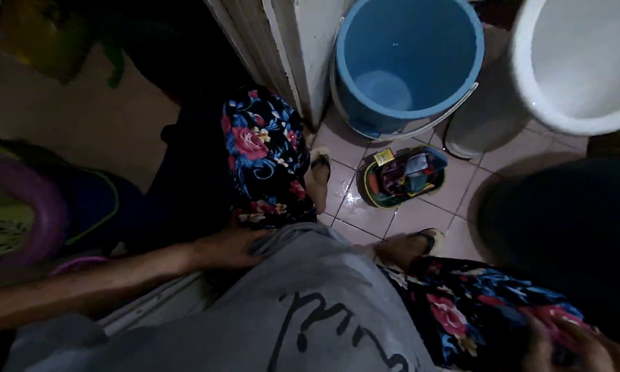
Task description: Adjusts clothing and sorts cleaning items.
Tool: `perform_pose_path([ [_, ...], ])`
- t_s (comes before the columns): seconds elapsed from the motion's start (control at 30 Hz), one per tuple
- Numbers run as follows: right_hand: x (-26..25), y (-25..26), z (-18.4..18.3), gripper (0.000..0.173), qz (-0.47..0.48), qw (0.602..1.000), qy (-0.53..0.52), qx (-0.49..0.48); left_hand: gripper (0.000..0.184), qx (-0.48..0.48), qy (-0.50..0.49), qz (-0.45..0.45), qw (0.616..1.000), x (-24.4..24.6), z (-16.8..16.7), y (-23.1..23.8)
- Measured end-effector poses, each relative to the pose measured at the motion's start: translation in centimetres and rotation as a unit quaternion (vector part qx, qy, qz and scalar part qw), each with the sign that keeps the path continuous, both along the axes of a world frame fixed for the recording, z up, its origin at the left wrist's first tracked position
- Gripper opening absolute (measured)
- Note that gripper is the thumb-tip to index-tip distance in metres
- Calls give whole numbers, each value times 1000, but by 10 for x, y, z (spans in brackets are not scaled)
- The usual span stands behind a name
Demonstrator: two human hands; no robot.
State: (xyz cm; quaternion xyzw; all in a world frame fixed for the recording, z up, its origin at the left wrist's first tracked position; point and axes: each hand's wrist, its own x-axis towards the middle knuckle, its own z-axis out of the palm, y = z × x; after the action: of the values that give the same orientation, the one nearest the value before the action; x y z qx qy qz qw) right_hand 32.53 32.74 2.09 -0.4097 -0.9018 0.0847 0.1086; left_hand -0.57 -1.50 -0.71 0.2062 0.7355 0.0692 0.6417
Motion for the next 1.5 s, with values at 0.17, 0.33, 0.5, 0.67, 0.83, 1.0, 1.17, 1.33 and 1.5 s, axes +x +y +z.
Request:
perform_pose_path([
  [0.17, -136, -50, -18, 24, 366, 896, 67, -242, 35, 12, -40, 246, 968, -1, -6, -48],
  [0.33, -223, -131, -78, 36, 532, 737, -136, -394, 32, 42, -2, 232, 972, 16, -18, -59],
  [0.5, -192, -122, -65, 16, 625, 691, 111, -347, 41, -67, -48, 335, 939, 24, -14, -65],
  [0.67, -151, -99, -46, 19, 649, 588, 138, -463, 28, -77, -101, 297, 947, 26, -9, -63],
  [0.83, -142, -95, -37, 29, 590, 549, 138, -576, 28, -96, -121, 311, 938, 36, 13, -47],
  [1.0, -182, -103, -19, 33, 459, 676, -277, -506, 18, -95, -123, 434, 887, 56, 19, -49],
  [1.17, -186, -143, -37, 35, 549, 753, -54, -358, 17, -97, -95, 440, 887, 61, 20, -40],
  [1.33, -205, -162, -29, 32, 602, 657, -235, -388, 17, -100, -67, 409, 905, 60, 21, -44],
  [1.5, -200, -170, -37, 23, 645, 634, -50, -423, 14, -84, -44, 448, 889, 64, 22, -47],
])
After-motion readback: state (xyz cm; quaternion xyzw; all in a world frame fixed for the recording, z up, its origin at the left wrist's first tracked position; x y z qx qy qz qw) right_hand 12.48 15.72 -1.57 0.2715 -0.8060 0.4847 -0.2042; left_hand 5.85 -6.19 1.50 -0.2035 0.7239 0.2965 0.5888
